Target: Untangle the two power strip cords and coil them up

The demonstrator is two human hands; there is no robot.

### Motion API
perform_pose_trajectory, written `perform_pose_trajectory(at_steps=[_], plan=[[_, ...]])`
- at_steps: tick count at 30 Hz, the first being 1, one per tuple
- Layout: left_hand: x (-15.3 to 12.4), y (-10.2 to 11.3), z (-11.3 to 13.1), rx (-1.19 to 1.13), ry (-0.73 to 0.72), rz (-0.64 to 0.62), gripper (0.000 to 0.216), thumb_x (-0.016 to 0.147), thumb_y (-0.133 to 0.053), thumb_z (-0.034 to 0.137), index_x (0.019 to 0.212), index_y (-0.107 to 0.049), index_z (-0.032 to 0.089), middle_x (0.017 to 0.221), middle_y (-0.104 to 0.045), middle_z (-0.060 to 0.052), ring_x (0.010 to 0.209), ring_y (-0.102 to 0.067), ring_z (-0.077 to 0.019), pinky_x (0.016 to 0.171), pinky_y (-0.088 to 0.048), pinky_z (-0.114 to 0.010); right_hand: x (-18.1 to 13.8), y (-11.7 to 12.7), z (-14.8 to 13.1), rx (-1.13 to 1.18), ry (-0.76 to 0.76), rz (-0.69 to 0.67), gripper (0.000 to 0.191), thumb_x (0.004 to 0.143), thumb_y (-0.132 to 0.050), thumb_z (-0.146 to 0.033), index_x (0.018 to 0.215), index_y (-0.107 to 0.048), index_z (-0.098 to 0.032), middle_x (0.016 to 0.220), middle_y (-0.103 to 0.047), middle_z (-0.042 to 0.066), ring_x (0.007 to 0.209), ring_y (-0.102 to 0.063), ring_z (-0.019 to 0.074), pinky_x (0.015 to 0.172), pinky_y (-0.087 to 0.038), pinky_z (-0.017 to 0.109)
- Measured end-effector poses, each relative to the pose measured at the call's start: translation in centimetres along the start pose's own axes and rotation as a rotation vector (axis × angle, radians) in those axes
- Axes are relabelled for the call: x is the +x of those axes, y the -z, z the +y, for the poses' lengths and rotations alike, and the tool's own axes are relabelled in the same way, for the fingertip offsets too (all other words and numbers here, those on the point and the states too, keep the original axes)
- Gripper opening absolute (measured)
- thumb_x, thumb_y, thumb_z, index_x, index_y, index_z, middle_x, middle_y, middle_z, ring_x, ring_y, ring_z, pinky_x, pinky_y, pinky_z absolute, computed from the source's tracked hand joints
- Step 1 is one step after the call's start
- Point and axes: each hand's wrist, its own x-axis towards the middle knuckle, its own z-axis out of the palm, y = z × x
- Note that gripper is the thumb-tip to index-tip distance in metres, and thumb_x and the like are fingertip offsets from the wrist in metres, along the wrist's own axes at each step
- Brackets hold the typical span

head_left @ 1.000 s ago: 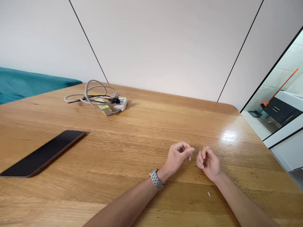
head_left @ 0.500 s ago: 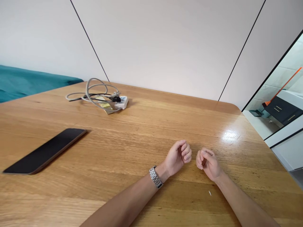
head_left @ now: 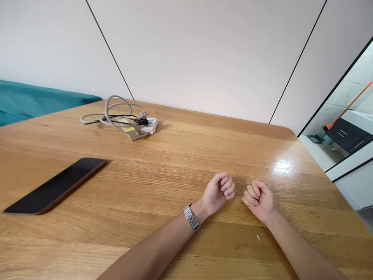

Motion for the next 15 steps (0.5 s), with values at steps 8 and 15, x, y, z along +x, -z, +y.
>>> perform_pose_trajectory(at_steps=[8, 15], plan=[[-0.01, -0.1, 0.19, 0.005, 0.006, -0.013, 0.048, 0.081, -0.057, 0.03, 0.054, -0.018, 0.019, 0.047, -0.017, 0.007, 0.041, -0.02, -0.0055, 0.041, -0.023, -0.02, 0.0, 0.15, -0.2, 0.05, -0.013, -0.034, 0.049, 0.08, -0.057, -0.033, 0.048, -0.022, -0.02, 0.043, -0.019, -0.009, 0.036, -0.014, 0.0055, 0.039, -0.019, 0.022], [0.22, 0.2, 0.16, -0.03, 0.009, -0.023, 0.047, 0.08, -0.056, 0.028, 0.053, -0.018, 0.019, 0.047, -0.016, 0.007, 0.041, -0.018, -0.0057, 0.04, -0.022, -0.019, 0.03, 0.1, -0.12, 0.079, -0.009, -0.047, 0.049, 0.081, -0.057, -0.033, 0.047, -0.024, -0.019, 0.042, -0.021, -0.008, 0.036, -0.016, 0.0056, 0.039, -0.019, 0.022]])
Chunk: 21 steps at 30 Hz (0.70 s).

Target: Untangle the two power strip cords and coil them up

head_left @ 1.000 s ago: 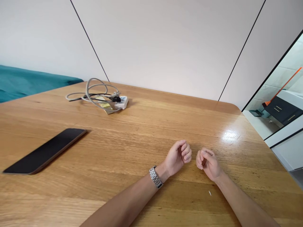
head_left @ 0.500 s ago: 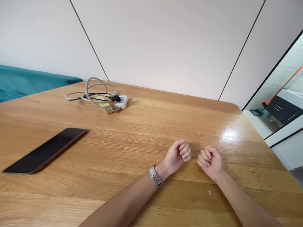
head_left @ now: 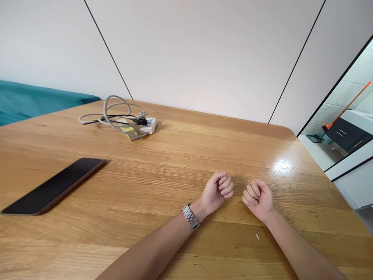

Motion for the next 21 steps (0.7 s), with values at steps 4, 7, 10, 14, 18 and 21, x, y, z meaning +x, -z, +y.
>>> perform_pose_trajectory(at_steps=[4, 7, 10, 14, 18, 21], plan=[[-0.1, 0.0, 0.1, 0.0, -0.002, 0.002, 0.047, 0.078, -0.057, 0.026, 0.052, -0.019, 0.019, 0.047, -0.016, 0.007, 0.041, -0.018, -0.0055, 0.04, -0.023, -0.019, 0.0, -0.1, 0.0, -0.009, 0.001, -0.012, 0.051, 0.081, -0.058, -0.034, 0.047, -0.024, -0.019, 0.042, -0.02, -0.008, 0.036, -0.017, 0.0057, 0.039, -0.02, 0.021], [0.0, 0.1, 0.0, 0.043, -0.017, -0.002, 0.047, 0.078, -0.057, 0.027, 0.052, -0.018, 0.019, 0.047, -0.016, 0.007, 0.041, -0.018, -0.0052, 0.04, -0.023, -0.019, 0.1, 0.0, 0.0, -0.008, 0.003, -0.011, 0.05, 0.081, -0.057, -0.033, 0.047, -0.025, -0.019, 0.042, -0.02, -0.008, 0.036, -0.018, 0.0059, 0.039, -0.021, 0.021], [0.1, 0.3, -0.2, 0.181, -0.058, -0.002, 0.05, 0.078, -0.06, 0.035, 0.053, -0.019, 0.02, 0.047, -0.017, 0.008, 0.04, -0.018, -0.0048, 0.04, -0.021, -0.019, 0.1, 0.1, 0.1, -0.008, 0.009, 0.0, 0.048, 0.082, -0.057, -0.033, 0.046, -0.027, -0.019, 0.042, -0.022, -0.008, 0.035, -0.019, 0.0063, 0.04, -0.022, 0.022], [0.0, 0.4, -0.6, 0.736, -0.304, 0.033, 0.04, 0.074, -0.068, 0.039, 0.058, -0.038, 0.018, 0.049, -0.032, 0.008, 0.044, -0.027, -0.0048, 0.044, -0.024, -0.019, 0.2, 0.2, 0.1, -0.039, 0.007, 0.052, 0.047, 0.08, -0.059, -0.035, 0.046, -0.031, -0.019, 0.041, -0.025, -0.007, 0.035, -0.025, 0.007, 0.041, -0.024, 0.023], [-0.6, 0.2, -1.1, 1.293, -0.606, -0.181, 0.021, 0.076, -0.072, 0.034, 0.077, -0.064, 0.015, 0.066, -0.057, 0.0, 0.059, -0.047, -0.0078, 0.055, -0.038, -0.02, 0.3, 0.2, 0.2, -0.087, 0.005, 0.113, 0.048, 0.077, -0.061, -0.04, 0.045, -0.032, -0.019, 0.041, -0.03, -0.006, 0.039, -0.035, 0.0089, 0.045, -0.031, 0.024], [-0.7, 0.6, -1.6, 1.441, -0.767, -0.332, 0.018, 0.081, -0.069, 0.033, 0.089, -0.071, 0.016, 0.08, -0.067, -0.005, 0.07, -0.059, -0.0107, 0.065, -0.046, -0.021, 0.3, 0.1, 0.3, -0.121, 0.015, 0.159, 0.046, 0.078, -0.059, -0.042, 0.046, -0.035, -0.02, 0.043, -0.033, -0.005, 0.042, -0.04, 0.0105, 0.049, -0.037, 0.026]])
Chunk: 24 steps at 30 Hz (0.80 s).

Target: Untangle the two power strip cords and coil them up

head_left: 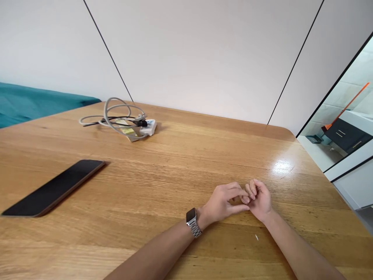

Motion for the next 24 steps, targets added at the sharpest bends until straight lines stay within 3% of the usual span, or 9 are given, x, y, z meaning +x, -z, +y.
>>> perform_pose_trajectory(at_steps=[4, 7, 13, 19, 24], plan=[[-0.3, -0.4, -0.8, 0.153, -0.054, 0.087, 0.017, 0.088, -0.061, 0.029, 0.091, -0.073, 0.018, 0.078, -0.068, -0.005, 0.067, -0.061, -0.0102, 0.063, -0.047, -0.02, 0.1, -0.1, -0.1, -0.016, 0.028, 0.062, 0.04, 0.074, -0.063, -0.042, 0.048, -0.041, -0.021, 0.046, -0.036, -0.005, 0.048, -0.044, 0.012, 0.052, -0.04, 0.026], [-0.2, -0.4, -1.0, 0.139, -0.025, 0.13, 0.015, 0.088, -0.06, 0.024, 0.089, -0.073, 0.016, 0.074, -0.068, -0.005, 0.064, -0.059, -0.0094, 0.059, -0.046, -0.019, 0.2, -0.1, -0.2, -0.034, 0.083, 0.135, 0.037, 0.073, -0.065, -0.044, 0.052, -0.045, -0.021, 0.051, -0.04, -0.005, 0.051, -0.045, 0.0117, 0.054, -0.041, 0.026], [0.1, -0.1, -0.5, 0.085, -0.007, 0.101, 0.017, 0.089, -0.057, 0.023, 0.081, -0.07, 0.015, 0.073, -0.067, -0.006, 0.065, -0.058, -0.0101, 0.061, -0.046, -0.02, 0.4, 0.2, 0.3, -0.219, 0.25, 0.242, 0.041, 0.074, -0.065, -0.047, 0.05, -0.046, -0.02, 0.051, -0.043, -0.004, 0.05, -0.047, 0.0119, 0.054, -0.041, 0.027], [-0.2, 0.0, -0.7, 0.143, 0.056, 0.068, 0.017, 0.088, -0.058, 0.024, 0.077, -0.067, 0.015, 0.064, -0.062, -0.001, 0.056, -0.051, -0.0078, 0.057, -0.04, -0.019, 0.5, 1.1, 0.4, -0.592, 0.364, 0.212, 0.048, 0.079, -0.061, -0.05, 0.048, -0.038, -0.022, 0.046, -0.033, -0.006, 0.04, -0.034, 0.0081, 0.042, -0.028, 0.025], [-0.2, 0.1, -1.0, 0.195, 0.124, 0.085, 0.025, 0.088, -0.055, 0.026, 0.067, -0.063, 0.015, 0.056, -0.057, 0.002, 0.05, -0.045, -0.0067, 0.052, -0.034, -0.019, 0.3, 1.5, 0.2, -0.841, 0.398, 0.144, 0.053, 0.08, -0.058, -0.051, 0.05, -0.026, -0.023, 0.047, -0.023, -0.008, 0.043, -0.02, 0.0072, 0.041, -0.018, 0.025]])
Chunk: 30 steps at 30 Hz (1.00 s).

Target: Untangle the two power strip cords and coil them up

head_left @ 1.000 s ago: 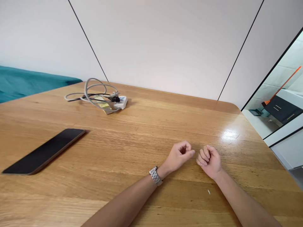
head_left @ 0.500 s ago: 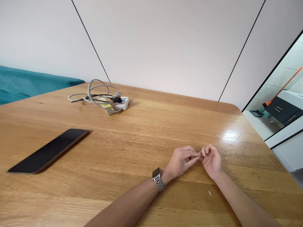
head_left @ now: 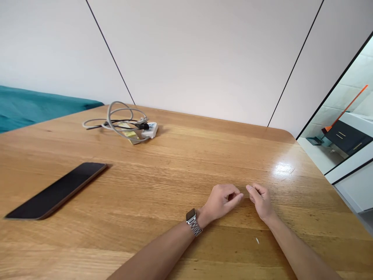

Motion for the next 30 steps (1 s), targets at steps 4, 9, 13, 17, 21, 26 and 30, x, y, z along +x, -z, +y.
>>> perform_pose_trajectory(at_steps=[4, 9, 13, 17, 21, 26, 30], plan=[[0.01, 0.05, -0.05, 0.011, 0.01, -0.005, 0.023, 0.089, -0.055, 0.027, 0.072, -0.066, 0.015, 0.056, -0.059, 0.002, 0.05, -0.046, -0.0073, 0.053, -0.035, -0.02, -0.11, -0.05, -0.21, -0.167, 0.088, -0.014, 0.052, 0.085, -0.052, -0.05, 0.048, -0.027, -0.022, 0.046, -0.025, -0.007, 0.045, -0.025, 0.0083, 0.045, -0.024, 0.025], [0.01, 0.05, -0.27, 0.009, -0.01, -0.012, 0.019, 0.089, -0.055, 0.025, 0.082, -0.07, 0.017, 0.063, -0.064, 0.0, 0.052, -0.05, -0.0078, 0.055, -0.038, -0.019, -0.09, -0.09, -0.48, -0.214, 0.092, -0.019, 0.049, 0.088, -0.047, -0.05, 0.049, -0.043, -0.02, 0.045, -0.034, -0.005, 0.045, -0.032, 0.0094, 0.048, -0.029, 0.025], [0.09, 0.03, -0.28, -0.003, 0.002, -0.028, 0.02, 0.089, -0.055, 0.025, 0.08, -0.07, 0.017, 0.064, -0.066, 0.0, 0.052, -0.051, -0.0074, 0.055, -0.039, -0.019, -0.08, -0.14, -0.61, -0.205, 0.085, -0.011, 0.049, 0.086, -0.048, -0.052, 0.049, -0.044, -0.021, 0.044, -0.031, -0.006, 0.044, -0.029, 0.0092, 0.047, -0.028, 0.025], [0.1, 0.09, -0.12, -0.007, 0.025, -0.042, 0.025, 0.091, -0.053, 0.028, 0.078, -0.07, 0.016, 0.065, -0.067, 0.0, 0.054, -0.052, -0.0079, 0.057, -0.04, -0.02, -0.2, -0.33, -0.67, -0.199, 0.09, -0.014, 0.049, 0.086, -0.048, -0.052, 0.049, -0.045, -0.021, 0.044, -0.033, -0.005, 0.044, -0.03, 0.0097, 0.048, -0.028, 0.026], [0.09, 0.1, -0.12, -0.013, 0.008, -0.028, 0.025, 0.089, -0.056, 0.03, 0.073, -0.068, 0.016, 0.061, -0.065, 0.0, 0.051, -0.05, -0.0072, 0.054, -0.037, -0.019, -0.21, -0.37, -0.81, -0.187, 0.086, -0.024, 0.05, 0.086, -0.048, -0.054, 0.049, -0.044, -0.021, 0.046, -0.035, -0.004, 0.046, -0.032, 0.0103, 0.048, -0.027, 0.026], [0.13, 0.09, -0.05, 0.008, 0.015, -0.015, 0.025, 0.086, -0.06, 0.031, 0.068, -0.065, 0.014, 0.055, -0.059, 0.002, 0.048, -0.045, -0.006, 0.05, -0.034, -0.018, -0.07, -0.13, -0.95, -0.191, 0.077, -0.023, 0.05, 0.085, -0.051, -0.054, 0.048, -0.042, -0.021, 0.045, -0.031, -0.005, 0.045, -0.028, 0.0095, 0.048, -0.025, 0.026], [0.16, 0.22, 0.26, 0.003, 0.024, -0.034, 0.028, 0.087, -0.057, 0.033, 0.068, -0.065, 0.014, 0.055, -0.058, 0.002, 0.047, -0.043, -0.006, 0.05, -0.032, -0.018, -0.05, -0.01, -0.95, -0.193, 0.074, -0.015, 0.047, 0.085, -0.051, -0.051, 0.05, -0.046, -0.02, 0.046, -0.036, -0.005, 0.045, -0.032, 0.0099, 0.05, -0.028, 0.026]])
